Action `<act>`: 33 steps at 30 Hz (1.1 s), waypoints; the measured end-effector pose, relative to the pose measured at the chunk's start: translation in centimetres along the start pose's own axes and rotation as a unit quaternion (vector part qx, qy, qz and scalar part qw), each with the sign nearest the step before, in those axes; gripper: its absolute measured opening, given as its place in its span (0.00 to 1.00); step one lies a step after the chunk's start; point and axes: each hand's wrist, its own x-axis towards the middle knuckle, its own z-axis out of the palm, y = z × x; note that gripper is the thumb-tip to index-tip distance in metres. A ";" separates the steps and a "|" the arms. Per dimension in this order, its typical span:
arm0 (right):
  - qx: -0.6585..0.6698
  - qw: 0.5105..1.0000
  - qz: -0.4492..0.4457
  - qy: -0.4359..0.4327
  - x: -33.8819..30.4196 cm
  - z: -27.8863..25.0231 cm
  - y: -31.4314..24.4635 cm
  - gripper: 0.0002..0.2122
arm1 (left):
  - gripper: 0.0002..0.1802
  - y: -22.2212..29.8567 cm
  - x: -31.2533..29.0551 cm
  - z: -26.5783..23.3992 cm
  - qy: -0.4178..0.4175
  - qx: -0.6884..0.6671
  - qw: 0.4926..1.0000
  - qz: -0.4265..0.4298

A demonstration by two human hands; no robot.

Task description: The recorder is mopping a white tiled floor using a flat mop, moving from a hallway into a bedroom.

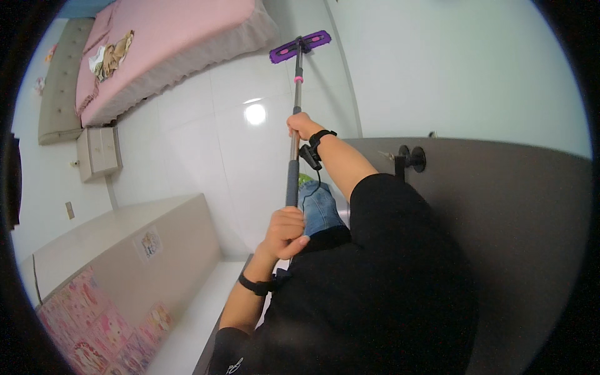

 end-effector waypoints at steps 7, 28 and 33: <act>0.122 0.992 -0.014 -0.022 -3.5 5.2 7.0 0.06 | 0.25 4.9 -7.0 -2.2 0.101 -0.102 0.990 0.000; 0.091 0.916 0.343 -0.190 -28.8 16.8 35.5 0.02 | 0.29 30.6 -34.4 9.5 0.562 -0.027 0.801 0.204; 0.090 0.922 0.331 -0.177 -31.3 17.5 37.8 0.04 | 0.27 31.2 -33.3 12.9 0.598 0.113 0.764 0.214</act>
